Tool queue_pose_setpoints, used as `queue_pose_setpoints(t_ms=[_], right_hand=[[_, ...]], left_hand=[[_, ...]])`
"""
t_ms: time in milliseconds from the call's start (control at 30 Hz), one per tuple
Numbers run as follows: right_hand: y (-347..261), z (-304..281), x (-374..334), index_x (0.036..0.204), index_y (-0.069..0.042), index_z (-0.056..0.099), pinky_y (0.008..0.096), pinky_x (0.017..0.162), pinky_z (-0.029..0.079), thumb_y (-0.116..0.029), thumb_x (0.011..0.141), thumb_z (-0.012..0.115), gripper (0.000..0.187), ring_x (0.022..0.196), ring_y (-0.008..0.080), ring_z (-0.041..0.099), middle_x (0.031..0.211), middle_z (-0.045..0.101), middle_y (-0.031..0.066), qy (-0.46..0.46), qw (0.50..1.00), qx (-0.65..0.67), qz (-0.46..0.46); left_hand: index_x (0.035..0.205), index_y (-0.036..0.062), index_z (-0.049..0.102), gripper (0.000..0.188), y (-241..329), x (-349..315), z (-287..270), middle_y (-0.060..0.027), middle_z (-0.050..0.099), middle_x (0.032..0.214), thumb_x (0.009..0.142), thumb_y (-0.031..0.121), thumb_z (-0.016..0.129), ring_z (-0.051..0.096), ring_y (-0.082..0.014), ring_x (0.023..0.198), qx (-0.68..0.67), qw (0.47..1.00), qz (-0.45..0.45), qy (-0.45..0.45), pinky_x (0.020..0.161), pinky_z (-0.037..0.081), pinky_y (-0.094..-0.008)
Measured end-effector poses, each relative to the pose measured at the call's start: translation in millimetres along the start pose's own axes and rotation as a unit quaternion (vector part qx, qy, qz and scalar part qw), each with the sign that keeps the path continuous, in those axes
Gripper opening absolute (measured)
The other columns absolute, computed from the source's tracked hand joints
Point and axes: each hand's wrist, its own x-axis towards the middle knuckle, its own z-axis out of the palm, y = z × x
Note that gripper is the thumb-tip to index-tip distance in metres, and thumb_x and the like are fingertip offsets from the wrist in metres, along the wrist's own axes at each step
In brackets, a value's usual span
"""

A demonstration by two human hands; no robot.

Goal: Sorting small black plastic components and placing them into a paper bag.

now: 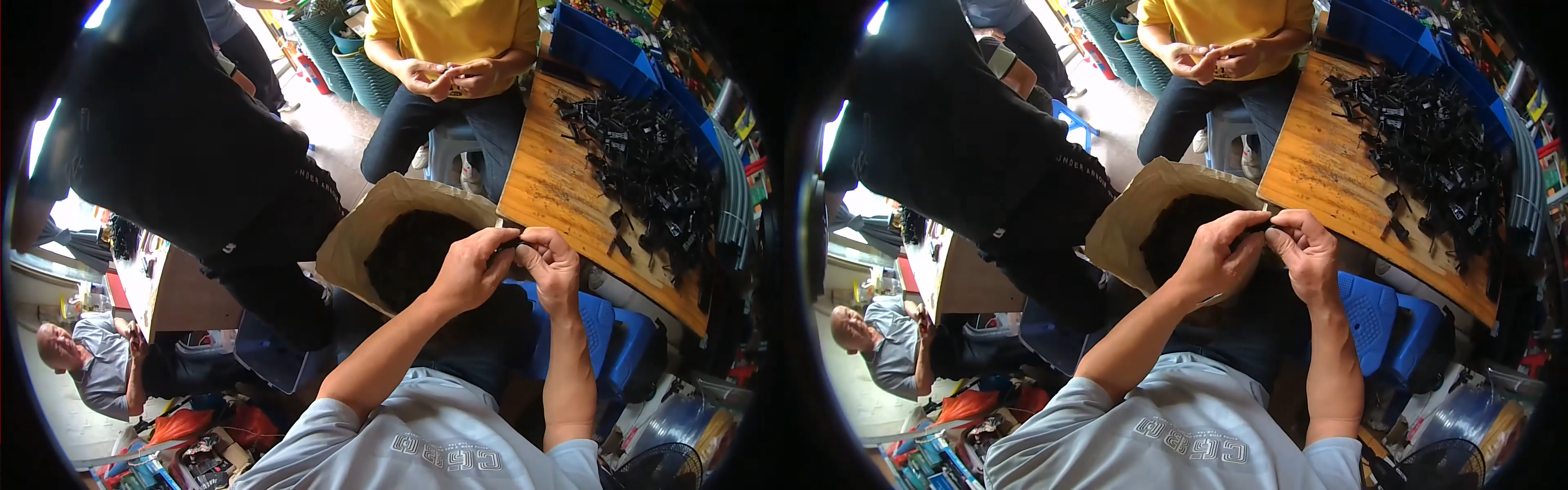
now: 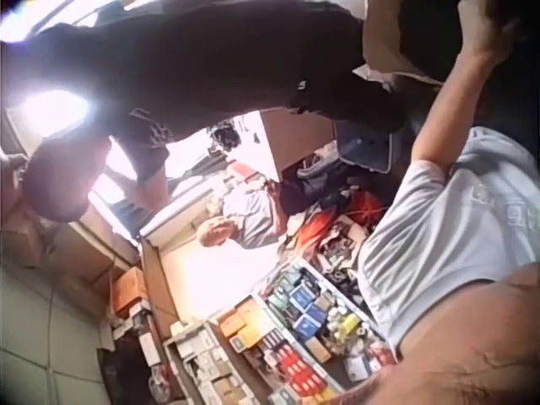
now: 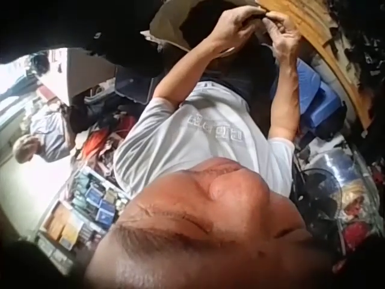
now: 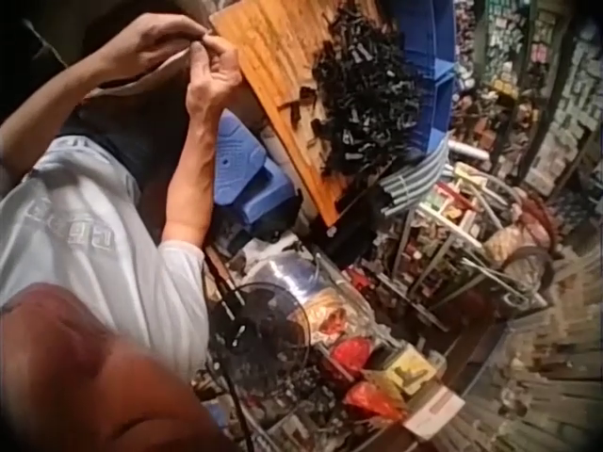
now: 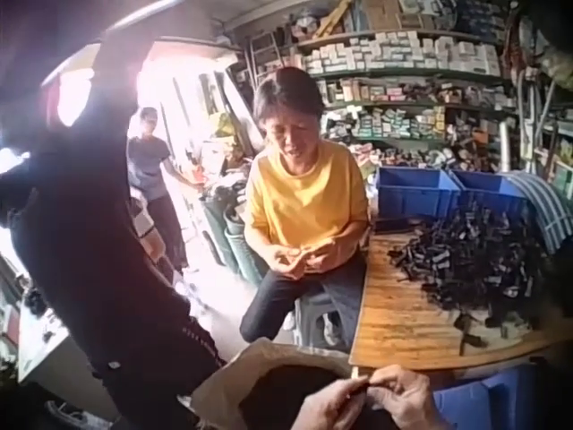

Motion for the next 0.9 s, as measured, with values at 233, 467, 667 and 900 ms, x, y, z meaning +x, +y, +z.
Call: queue_pose_setpoints(t_ms=[233, 467, 667, 900], right_hand=[[13.4, 4.5, -3.0, 0.099, -0.002, 0.061, 0.0173, 0.063, 0.039, 0.0, 0.088, 0.057, 0.012, 0.068, 0.0014, 0.046, 0.083, 0.057, -0.0029, -0.03, 0.995, 0.092, -0.006], [14.3, 2.1, -3.8, 0.091, -0.002, 0.058, 0.0181, 0.059, 0.036, -0.002, 0.086, 0.058, 0.005, 0.067, 0.0003, 0.042, 0.078, 0.052, -0.0053, -0.001, 1.0, -0.002, 0.002], [-8.6, 14.1, -6.9, 0.097, -0.003, 0.058, 0.0176, 0.066, 0.041, -0.002, 0.087, 0.063, 0.01, 0.074, 0.0031, 0.05, 0.086, 0.056, -0.0024, -0.028, 0.996, 0.076, 0.028], [13.2, 5.8, -18.0, 0.095, -0.003, 0.061, 0.0191, 0.062, 0.042, -0.013, 0.089, 0.067, 0.013, 0.069, 0.0044, 0.051, 0.077, 0.058, -0.0027, -0.062, 0.996, -0.041, 0.043]], left_hand=[[0.091, -0.0017, 0.06, 0.01, 2.1, -10.1, 10.4, -0.0138, 0.062, 0.078, 0.082, 0.001, 0.064, 0.062, -0.0231, 0.068, -0.019, 0.998, -0.035, 0.052, 0.063, 0.049, -0.0281], [0.091, -0.0012, 0.059, 0.013, 2.2, -11.8, 7.1, -0.0144, 0.061, 0.078, 0.082, 0.003, 0.067, 0.062, -0.0229, 0.07, 0.004, 0.999, -0.026, 0.039, 0.066, 0.049, -0.0287], [0.117, -0.0003, 0.056, 0.028, -4.0, -11.3, -6.8, -0.0074, 0.064, 0.089, 0.092, 0.01, 0.059, 0.056, -0.0114, 0.07, -0.236, 0.943, -0.23, 0.04, 0.063, 0.047, -0.0247], [0.124, -0.0025, 0.053, 0.033, -16.9, -21.9, -17.9, -0.0056, 0.061, 0.089, 0.093, 0.01, 0.058, 0.05, -0.0086, 0.066, -0.495, 0.807, -0.323, 0.008, 0.057, 0.04, -0.0213]])
